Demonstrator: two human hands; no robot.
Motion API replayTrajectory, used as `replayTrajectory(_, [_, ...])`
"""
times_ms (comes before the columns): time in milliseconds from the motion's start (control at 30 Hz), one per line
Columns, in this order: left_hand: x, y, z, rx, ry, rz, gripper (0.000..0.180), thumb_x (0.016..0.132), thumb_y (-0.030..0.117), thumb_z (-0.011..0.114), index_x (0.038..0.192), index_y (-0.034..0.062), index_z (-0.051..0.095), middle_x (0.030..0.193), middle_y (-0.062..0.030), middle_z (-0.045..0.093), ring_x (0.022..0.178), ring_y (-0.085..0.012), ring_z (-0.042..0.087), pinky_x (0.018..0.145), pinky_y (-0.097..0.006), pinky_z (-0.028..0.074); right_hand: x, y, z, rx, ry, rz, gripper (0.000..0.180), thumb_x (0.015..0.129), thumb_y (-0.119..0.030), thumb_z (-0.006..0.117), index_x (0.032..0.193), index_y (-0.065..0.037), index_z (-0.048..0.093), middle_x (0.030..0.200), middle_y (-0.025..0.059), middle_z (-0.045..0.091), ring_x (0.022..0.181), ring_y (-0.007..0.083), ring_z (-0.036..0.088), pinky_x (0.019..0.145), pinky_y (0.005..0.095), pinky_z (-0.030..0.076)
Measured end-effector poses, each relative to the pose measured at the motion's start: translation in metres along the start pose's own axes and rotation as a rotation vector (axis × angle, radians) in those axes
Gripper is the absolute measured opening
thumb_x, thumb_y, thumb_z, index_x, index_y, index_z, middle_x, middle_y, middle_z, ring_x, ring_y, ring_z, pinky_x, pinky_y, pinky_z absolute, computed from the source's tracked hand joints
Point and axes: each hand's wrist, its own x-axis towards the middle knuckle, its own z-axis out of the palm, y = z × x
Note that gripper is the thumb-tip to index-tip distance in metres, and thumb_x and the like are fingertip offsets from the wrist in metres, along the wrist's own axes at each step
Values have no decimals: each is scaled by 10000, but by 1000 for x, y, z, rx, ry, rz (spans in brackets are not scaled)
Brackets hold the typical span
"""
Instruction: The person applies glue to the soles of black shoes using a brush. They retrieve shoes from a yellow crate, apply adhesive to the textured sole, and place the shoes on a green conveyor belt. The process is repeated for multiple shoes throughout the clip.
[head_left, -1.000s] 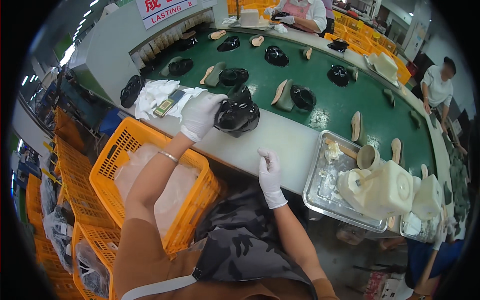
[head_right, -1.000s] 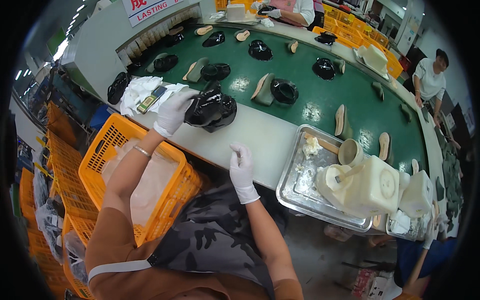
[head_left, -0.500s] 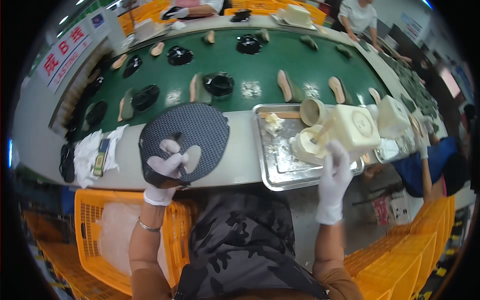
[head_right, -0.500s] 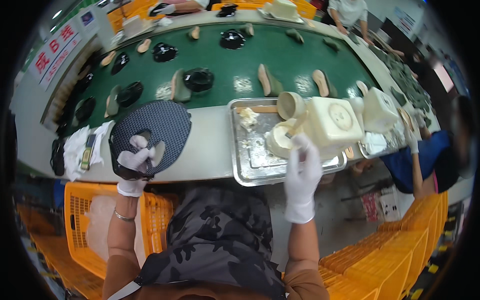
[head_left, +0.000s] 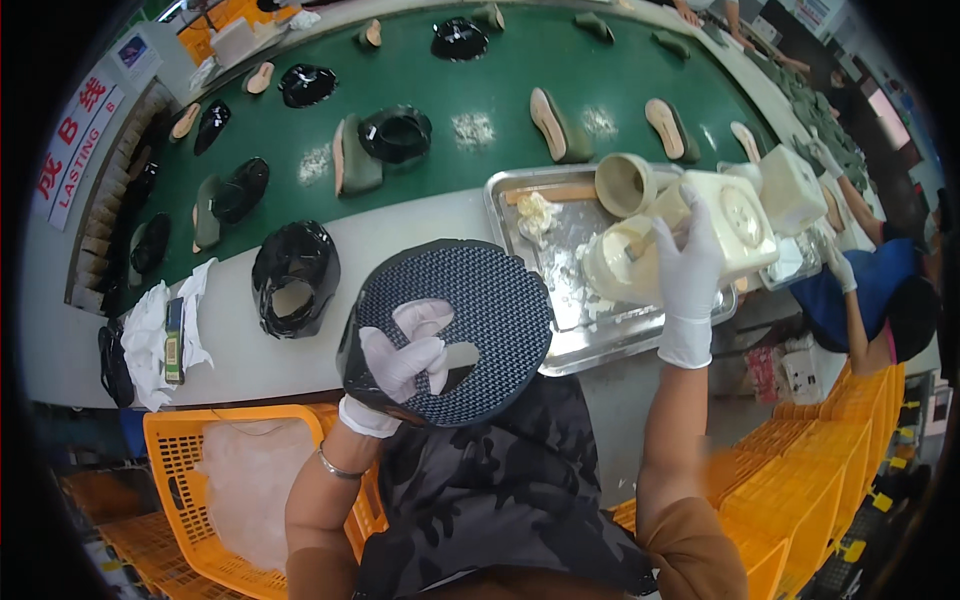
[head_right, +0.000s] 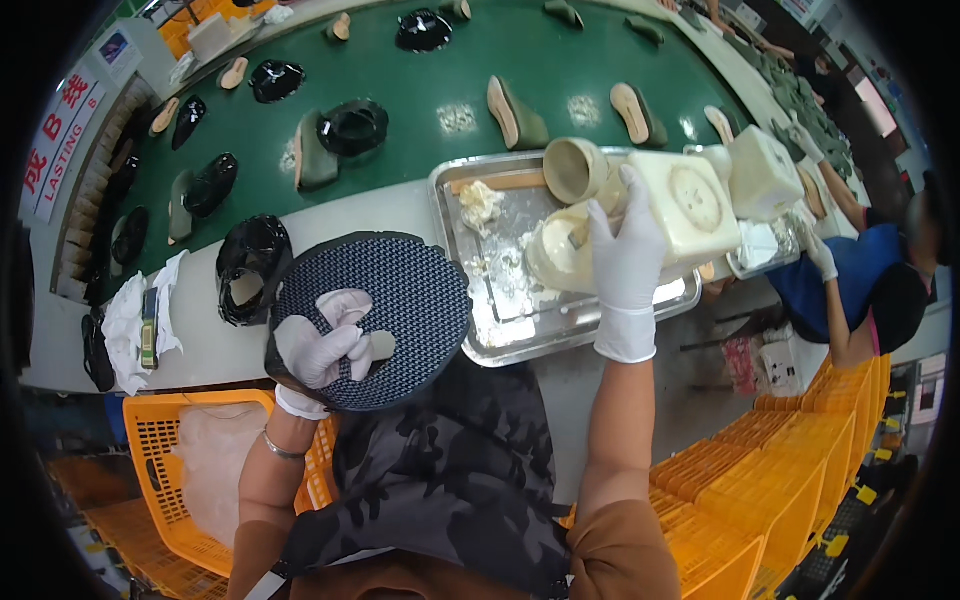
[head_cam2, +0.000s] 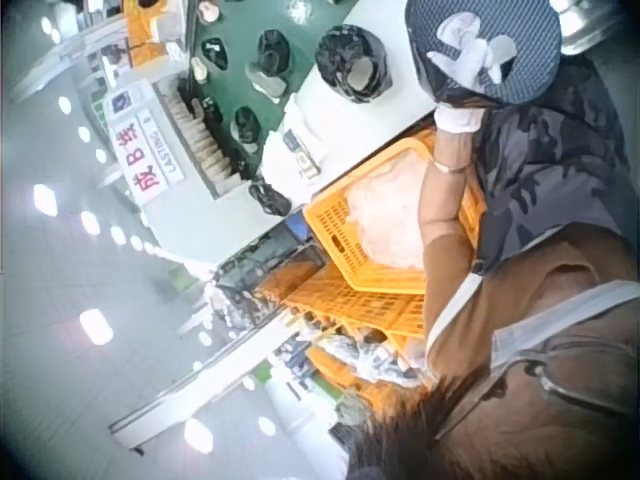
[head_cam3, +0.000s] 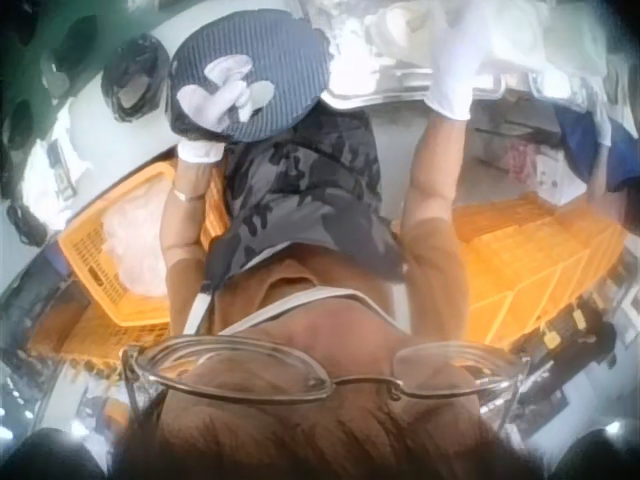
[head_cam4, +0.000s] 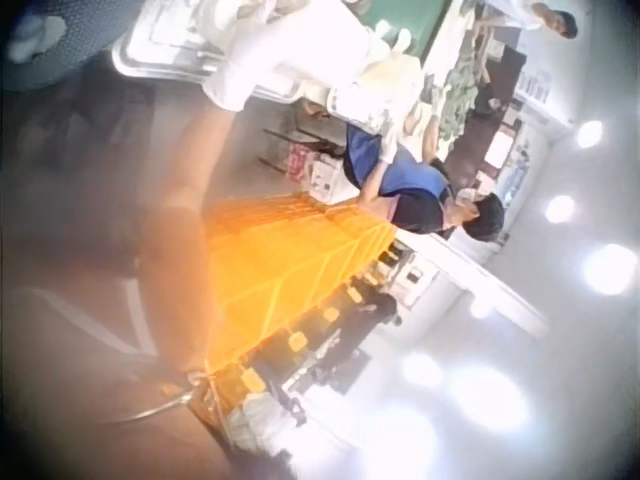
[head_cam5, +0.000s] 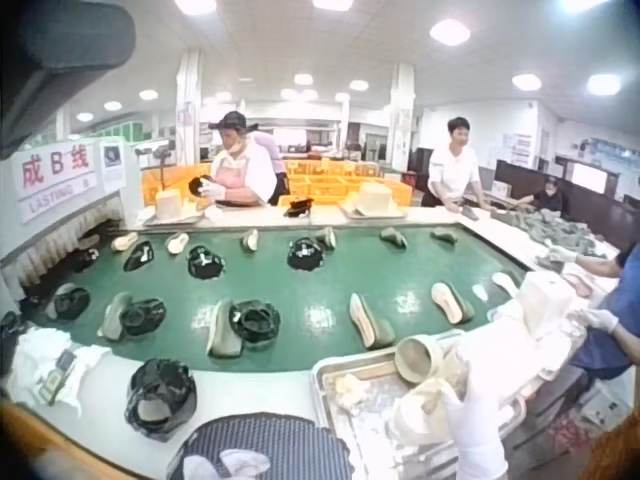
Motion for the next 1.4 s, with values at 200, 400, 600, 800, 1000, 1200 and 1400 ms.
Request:
replayTrajectory(200, [5,2,14,-187,-39,-87,216,814,-35,480,1008,-133,477,628,-90,478,482,-124,477,452,-226,382,-9,-15,-25,379,-59,168,210,796,-7,629,999,-29,581,793,-21,555,625,31,461,579,184,406])
replayTrajectory(400, [26,-6,29,73,-106,-233,267,838,27,373,1082,-68,425,469,-25,312,340,-104,287,327,-229,219,-19,-16,-20,433,-137,102,104,850,-21,570,953,-27,554,875,29,622,719,77,555,627,221,455])
replayTrajectory(600, [51,10,50,-219,-298,-500,247,810,33,435,1035,-62,473,466,-8,327,363,-85,302,363,-221,209,-21,-10,-36,640,-241,280,146,936,-134,466,979,-30,559,921,33,631,735,48,522,633,192,415])
replayTrajectory(800, [74,4,73,-97,-307,-632,270,837,19,382,1098,-26,437,477,-5,300,354,-83,255,352,-215,197,-21,3,-45,672,-104,202,241,962,-215,417,957,-13,548,861,59,620,681,75,506,606,195,400])
replayTrajectory(1000, [97,-13,81,177,-491,-417,239,772,-32,482,1009,3,492,667,-83,432,479,-137,396,449,-249,324,-13,-3,-45,860,-9,137,375,933,-360,454,963,5,534,821,129,624,677,142,568,597,233,458])
replayTrajectory(1200, [111,-41,80,551,-685,402,244,707,-82,583,920,31,547,856,-161,565,604,-192,536,547,-283,452,6,7,-38,1136,-226,-118,410,899,-344,523,970,58,560,840,219,631,681,234,630,613,311,528])
replayTrajectory(1400, [109,-38,80,626,-647,349,125,654,-44,628,675,3,515,913,-151,592,749,-272,582,652,-301,478,8,5,-38,935,-381,-21,354,898,-244,510,968,101,544,865,204,634,718,229,629,635,299,526])
